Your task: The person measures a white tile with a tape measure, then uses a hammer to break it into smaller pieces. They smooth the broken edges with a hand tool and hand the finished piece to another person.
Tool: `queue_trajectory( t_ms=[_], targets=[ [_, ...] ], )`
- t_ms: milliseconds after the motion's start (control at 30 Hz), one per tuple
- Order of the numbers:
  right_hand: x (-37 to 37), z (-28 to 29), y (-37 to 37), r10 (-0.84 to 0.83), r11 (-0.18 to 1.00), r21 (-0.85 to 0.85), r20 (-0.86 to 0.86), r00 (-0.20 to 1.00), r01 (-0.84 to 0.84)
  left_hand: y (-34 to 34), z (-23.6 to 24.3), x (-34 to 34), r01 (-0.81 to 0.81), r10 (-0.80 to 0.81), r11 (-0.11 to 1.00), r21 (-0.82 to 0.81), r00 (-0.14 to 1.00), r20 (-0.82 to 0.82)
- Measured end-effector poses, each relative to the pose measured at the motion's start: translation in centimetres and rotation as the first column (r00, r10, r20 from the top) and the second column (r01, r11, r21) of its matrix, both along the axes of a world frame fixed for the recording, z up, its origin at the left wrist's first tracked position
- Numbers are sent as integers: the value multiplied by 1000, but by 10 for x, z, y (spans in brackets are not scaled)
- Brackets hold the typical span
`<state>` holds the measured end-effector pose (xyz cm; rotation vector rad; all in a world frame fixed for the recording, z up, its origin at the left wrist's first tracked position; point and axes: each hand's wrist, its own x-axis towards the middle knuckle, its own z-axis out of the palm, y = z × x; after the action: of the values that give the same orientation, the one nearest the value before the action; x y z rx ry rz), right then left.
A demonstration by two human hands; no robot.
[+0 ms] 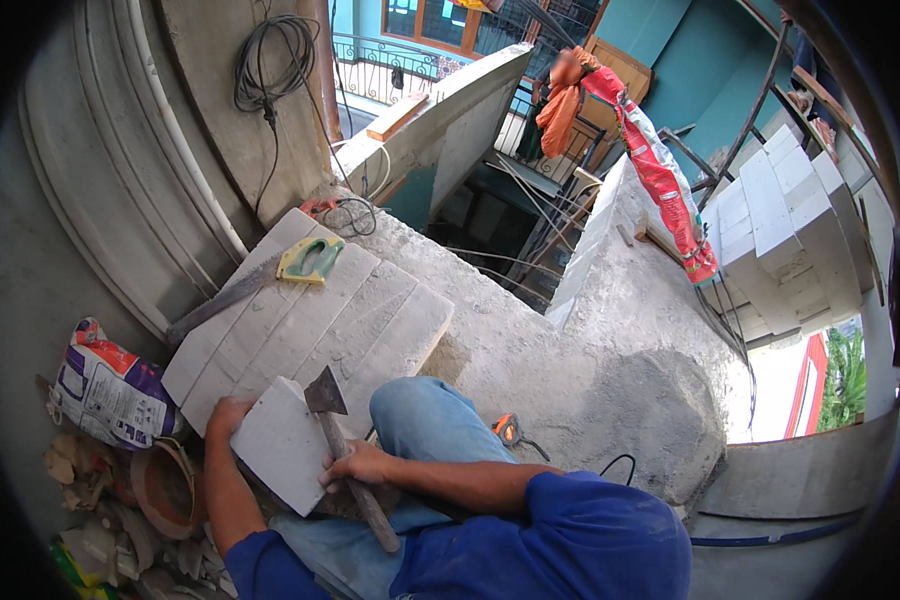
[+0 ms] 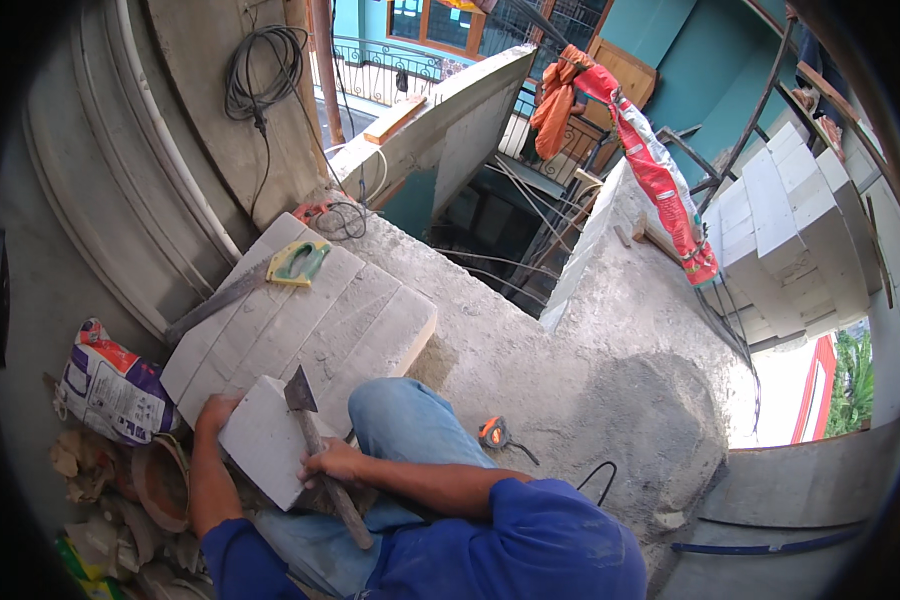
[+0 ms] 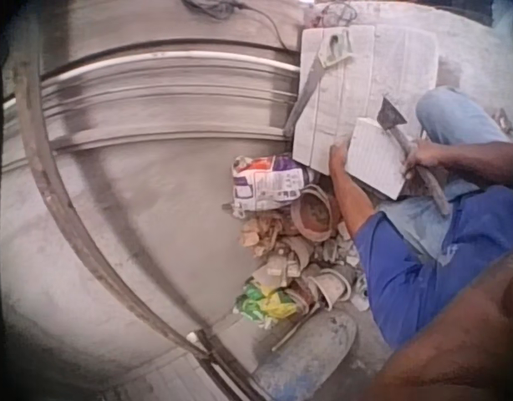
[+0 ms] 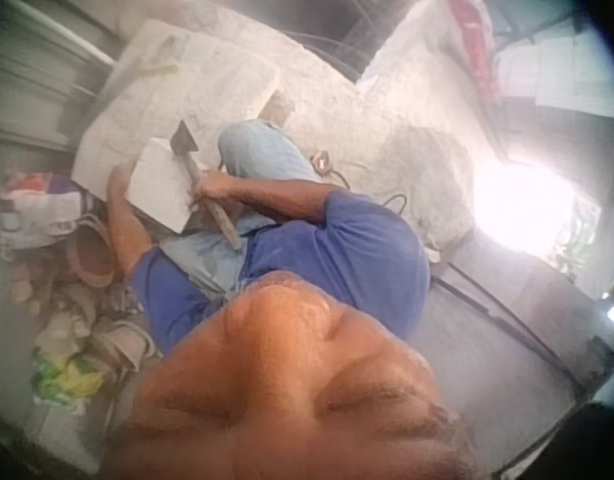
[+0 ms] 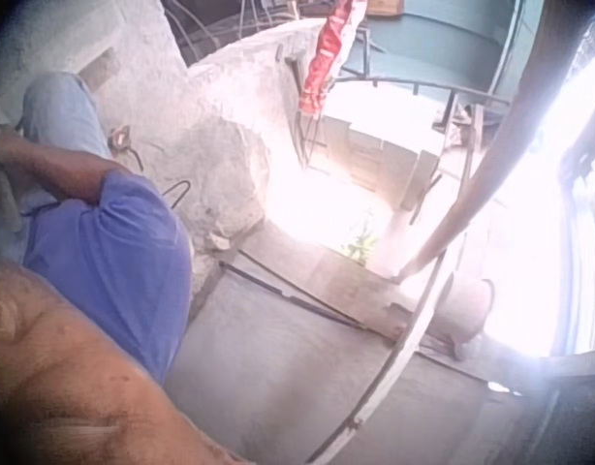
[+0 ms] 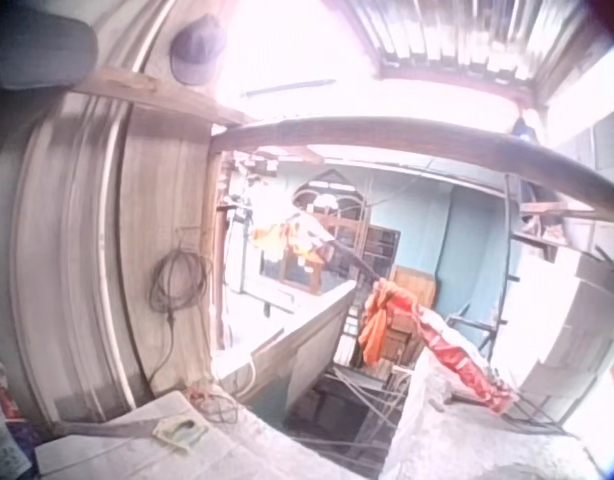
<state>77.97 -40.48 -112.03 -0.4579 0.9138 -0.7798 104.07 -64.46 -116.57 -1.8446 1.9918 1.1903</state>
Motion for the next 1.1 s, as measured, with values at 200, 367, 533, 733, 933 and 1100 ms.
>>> queue_trajectory(
  t_ms=[200,367,533,733,933,1100],
  targets=[
    [3,12,-2,-22,997,68,20,1000,21,-2,-18,17,84,-66,992,98,984,-168],
    [-5,1,10,-64,996,65,-22,998,65,24,12,-19,-141,202,940,311,964,-173],
    [-1,17,10,-17,999,44,-58,998,20,23,19,3,-216,273,907,361,955,-115],
    [-8,15,13,-50,996,68,-2,999,50,43,56,-1,-90,195,879,468,964,-182],
    [-28,11,15,-10,995,96,-39,999,14,57,89,-25,9,159,802,598,961,-228],
    [-32,21,13,-3,996,86,4,1000,2,69,112,-36,-70,220,831,553,953,-210]
  ],
)
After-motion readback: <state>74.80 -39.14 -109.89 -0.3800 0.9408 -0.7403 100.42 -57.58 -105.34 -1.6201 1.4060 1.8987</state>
